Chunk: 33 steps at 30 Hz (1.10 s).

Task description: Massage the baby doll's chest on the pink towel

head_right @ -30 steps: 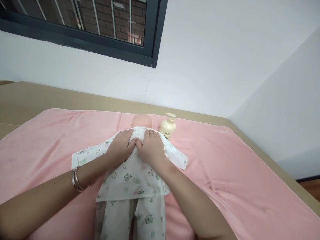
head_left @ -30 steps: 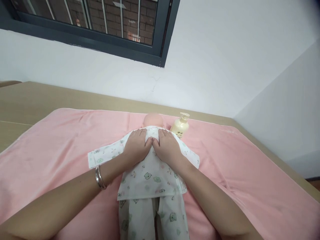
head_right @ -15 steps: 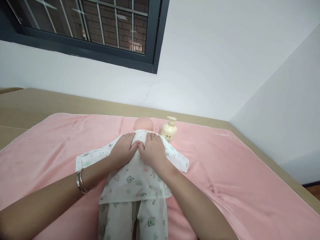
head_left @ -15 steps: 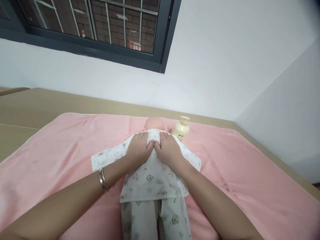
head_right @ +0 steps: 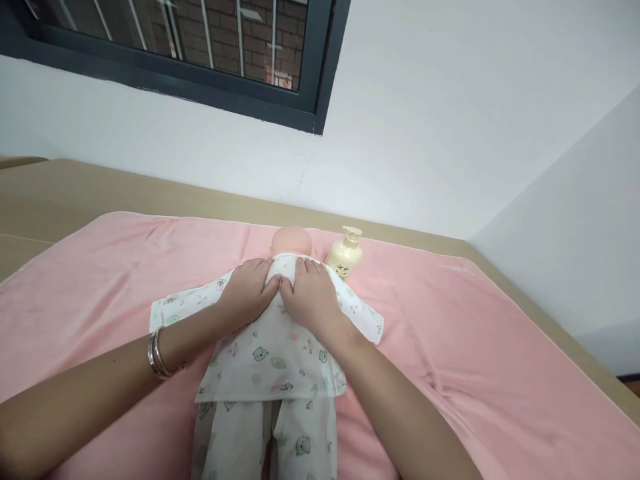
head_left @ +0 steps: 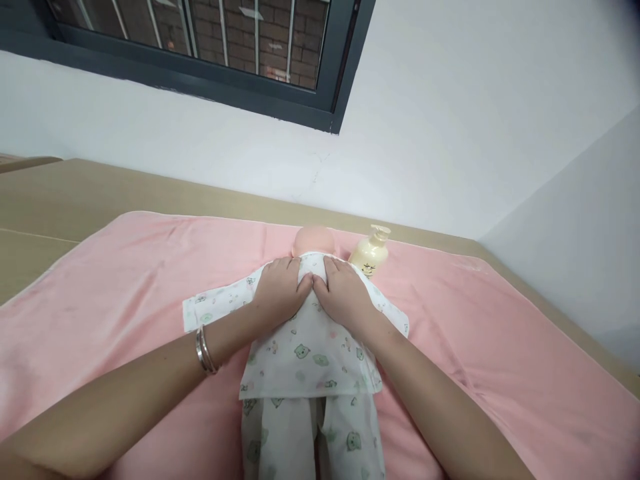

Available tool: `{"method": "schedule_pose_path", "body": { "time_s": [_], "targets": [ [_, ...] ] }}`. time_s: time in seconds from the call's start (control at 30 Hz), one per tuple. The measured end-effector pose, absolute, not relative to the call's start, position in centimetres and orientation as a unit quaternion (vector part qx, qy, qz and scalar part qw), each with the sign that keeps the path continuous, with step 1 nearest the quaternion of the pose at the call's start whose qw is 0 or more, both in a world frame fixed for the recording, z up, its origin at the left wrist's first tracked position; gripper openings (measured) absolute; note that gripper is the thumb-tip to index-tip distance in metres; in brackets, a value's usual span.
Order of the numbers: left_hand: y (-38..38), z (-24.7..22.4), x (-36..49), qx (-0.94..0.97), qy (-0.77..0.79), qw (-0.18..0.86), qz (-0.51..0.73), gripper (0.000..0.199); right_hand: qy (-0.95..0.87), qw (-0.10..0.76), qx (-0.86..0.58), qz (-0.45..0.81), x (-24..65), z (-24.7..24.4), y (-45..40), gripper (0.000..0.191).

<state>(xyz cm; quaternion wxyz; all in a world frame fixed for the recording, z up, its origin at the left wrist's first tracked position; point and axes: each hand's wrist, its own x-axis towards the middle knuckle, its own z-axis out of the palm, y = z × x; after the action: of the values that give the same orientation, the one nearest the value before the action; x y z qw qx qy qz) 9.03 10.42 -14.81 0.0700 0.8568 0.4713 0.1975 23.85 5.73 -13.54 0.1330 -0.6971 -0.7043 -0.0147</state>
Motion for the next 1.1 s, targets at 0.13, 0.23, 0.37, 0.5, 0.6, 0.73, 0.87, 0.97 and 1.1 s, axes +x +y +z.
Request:
{"method": "schedule_pose_path", "body": {
  "time_s": [0.13,0.23,0.37,0.5,0.6,0.73,0.87,0.97,1.1],
  "targets": [
    [10.3,-14.8,9.2,0.855,0.479,0.064,0.189,0.030,-0.694,0.118,-0.710,-0.013,23.6,-13.3,5.6,0.034],
    [10.3,-15.0,9.2,0.857,0.479,0.054,0.181,0.031,-0.690,0.116,-0.714,-0.019,23.4,-13.2,5.5,0.029],
    [10.2,-15.0,9.3,0.857,0.487,0.028,0.168,0.031,-0.682,0.112,-0.721,-0.039,23.3,-13.4,5.5,0.026],
    [10.3,-15.0,9.3,0.856,0.494,0.011,0.154,0.032,-0.679,0.104,-0.724,-0.064,23.2,-13.5,5.6,0.025],
    [10.1,-14.8,9.4,0.855,0.496,-0.004,0.155,0.033,-0.674,0.105,-0.728,-0.072,23.2,-13.5,5.6,0.026],
    [9.3,-14.4,9.4,0.854,0.492,-0.018,0.168,0.035,-0.664,0.118,-0.733,-0.084,22.7,-13.2,5.0,0.026],
    [8.5,-14.3,9.2,0.873,0.445,-0.005,0.199,0.037,-0.684,0.094,-0.719,-0.085,21.6,-12.4,3.5,0.031],
    [9.0,-14.3,9.2,0.877,0.429,0.037,0.213,0.037,-0.711,0.032,-0.701,-0.048,21.1,-11.6,2.6,0.043],
    [9.7,-14.4,9.3,0.862,0.461,0.083,0.193,0.048,-0.684,0.049,-0.725,0.060,22.2,-11.2,3.4,0.056]
  ]
}}
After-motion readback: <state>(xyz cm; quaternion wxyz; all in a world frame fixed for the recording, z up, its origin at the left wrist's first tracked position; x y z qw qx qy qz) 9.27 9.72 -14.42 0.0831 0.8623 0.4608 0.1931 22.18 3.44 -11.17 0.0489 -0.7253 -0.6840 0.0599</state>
